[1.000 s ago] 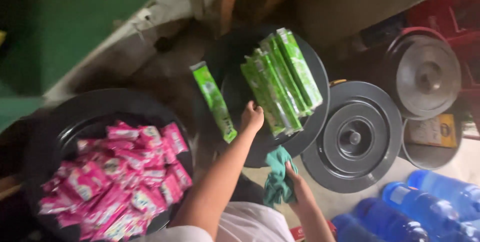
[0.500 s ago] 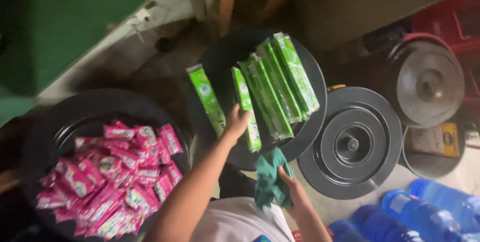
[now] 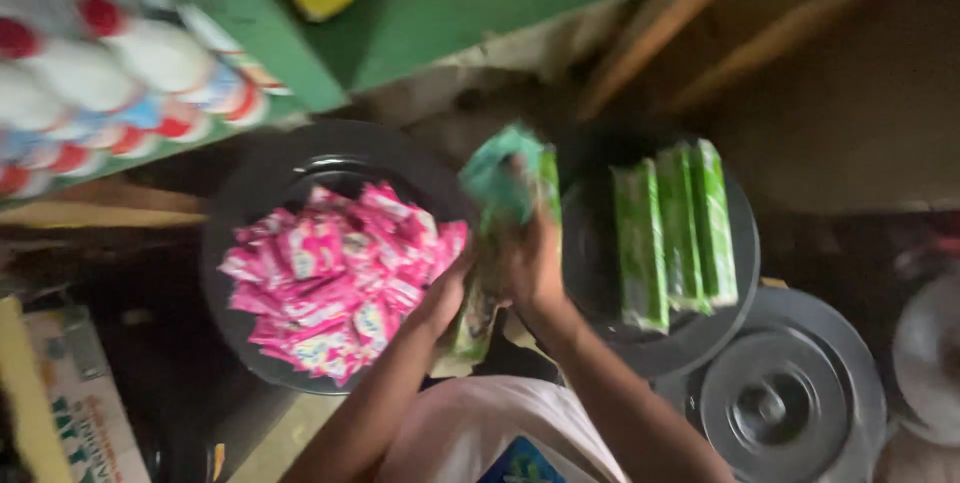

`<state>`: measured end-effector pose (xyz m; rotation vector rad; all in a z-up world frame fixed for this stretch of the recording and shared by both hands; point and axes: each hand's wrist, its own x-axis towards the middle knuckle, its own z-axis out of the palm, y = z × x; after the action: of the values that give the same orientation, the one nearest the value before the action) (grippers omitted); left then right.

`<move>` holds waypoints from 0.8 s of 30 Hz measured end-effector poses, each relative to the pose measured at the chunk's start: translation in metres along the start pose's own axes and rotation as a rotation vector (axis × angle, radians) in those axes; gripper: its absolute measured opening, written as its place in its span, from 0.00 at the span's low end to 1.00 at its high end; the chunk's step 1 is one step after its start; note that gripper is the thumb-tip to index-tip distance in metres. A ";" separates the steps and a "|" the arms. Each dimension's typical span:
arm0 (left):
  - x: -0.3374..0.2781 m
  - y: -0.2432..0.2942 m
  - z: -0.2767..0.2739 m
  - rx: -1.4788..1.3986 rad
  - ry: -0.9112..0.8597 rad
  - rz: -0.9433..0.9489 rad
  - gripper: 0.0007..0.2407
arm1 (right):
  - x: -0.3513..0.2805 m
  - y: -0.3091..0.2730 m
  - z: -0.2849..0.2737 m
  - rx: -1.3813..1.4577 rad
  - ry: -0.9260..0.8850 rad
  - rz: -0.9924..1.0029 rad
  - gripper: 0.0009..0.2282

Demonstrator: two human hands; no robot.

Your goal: Wiping down individual detergent packets with a cloth and placing them on shelves.

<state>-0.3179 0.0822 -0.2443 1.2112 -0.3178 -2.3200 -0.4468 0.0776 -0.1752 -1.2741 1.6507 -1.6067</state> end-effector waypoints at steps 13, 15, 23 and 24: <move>-0.133 0.081 -0.031 0.074 0.161 0.154 0.29 | -0.002 -0.066 0.119 -0.140 -0.329 -0.141 0.28; -0.148 0.091 -0.039 -0.011 0.167 0.240 0.29 | -0.024 -0.086 0.130 -0.155 -0.372 -0.201 0.27; -0.150 0.105 -0.107 -0.482 -0.125 0.405 0.20 | -0.085 -0.112 0.149 -0.147 -0.585 -0.464 0.15; -0.145 0.112 -0.123 -0.533 -0.166 0.426 0.20 | -0.096 -0.119 0.145 -0.143 -0.592 -0.472 0.15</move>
<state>-0.1124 0.0671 -0.1670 0.6201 -0.0006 -1.9535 -0.2480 0.1076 -0.1111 -2.0848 1.1578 -1.1709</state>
